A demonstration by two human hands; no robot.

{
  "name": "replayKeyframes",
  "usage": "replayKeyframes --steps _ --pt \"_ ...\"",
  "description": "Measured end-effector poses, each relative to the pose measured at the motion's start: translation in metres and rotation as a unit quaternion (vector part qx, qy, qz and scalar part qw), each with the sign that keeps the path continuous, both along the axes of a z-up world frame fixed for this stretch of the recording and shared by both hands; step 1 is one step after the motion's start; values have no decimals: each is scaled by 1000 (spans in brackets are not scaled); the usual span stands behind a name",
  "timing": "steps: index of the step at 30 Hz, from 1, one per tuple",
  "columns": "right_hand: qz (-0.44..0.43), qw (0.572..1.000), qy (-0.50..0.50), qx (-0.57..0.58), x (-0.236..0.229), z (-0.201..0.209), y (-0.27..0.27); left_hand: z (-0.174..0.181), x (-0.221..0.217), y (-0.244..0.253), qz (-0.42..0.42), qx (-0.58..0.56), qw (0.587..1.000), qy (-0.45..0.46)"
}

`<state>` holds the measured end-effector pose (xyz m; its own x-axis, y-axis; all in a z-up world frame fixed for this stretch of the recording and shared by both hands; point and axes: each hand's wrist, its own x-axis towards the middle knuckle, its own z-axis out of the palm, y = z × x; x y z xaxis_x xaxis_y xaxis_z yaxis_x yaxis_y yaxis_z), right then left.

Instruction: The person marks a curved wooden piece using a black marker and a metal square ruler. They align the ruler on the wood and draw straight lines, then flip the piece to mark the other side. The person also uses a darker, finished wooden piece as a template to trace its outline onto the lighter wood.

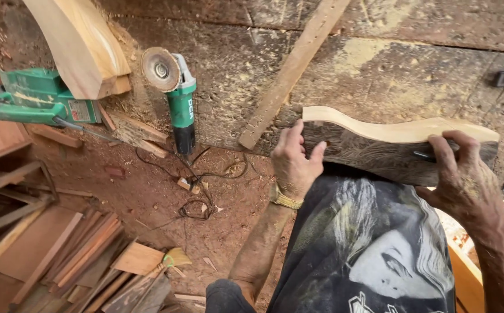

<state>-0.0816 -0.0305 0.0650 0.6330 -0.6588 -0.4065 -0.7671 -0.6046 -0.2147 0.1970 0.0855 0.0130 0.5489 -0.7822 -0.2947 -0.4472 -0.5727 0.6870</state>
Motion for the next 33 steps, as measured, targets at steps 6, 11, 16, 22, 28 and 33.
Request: replayKeyframes --steps 6,11,16,22,28,33 --pt "0 996 91 11 -9 -8 2 15 -5 -3 -21 -27 999 -36" --pt "32 998 41 -25 -15 -12 1 22 7 -7 -43 -39 998 -15" --pt "38 998 36 -34 -10 -9 1 24 19 -20 -18 -30 998 56" --pt "-42 997 53 41 -12 -12 5 10 17 -18 -117 3 992 -49" --pt "-71 995 -20 65 -14 -11 6 8 10 -13 -141 -6 988 -64" --pt "-77 995 -40 46 -3 -9 5 19 9 -21 -165 23 981 -98"
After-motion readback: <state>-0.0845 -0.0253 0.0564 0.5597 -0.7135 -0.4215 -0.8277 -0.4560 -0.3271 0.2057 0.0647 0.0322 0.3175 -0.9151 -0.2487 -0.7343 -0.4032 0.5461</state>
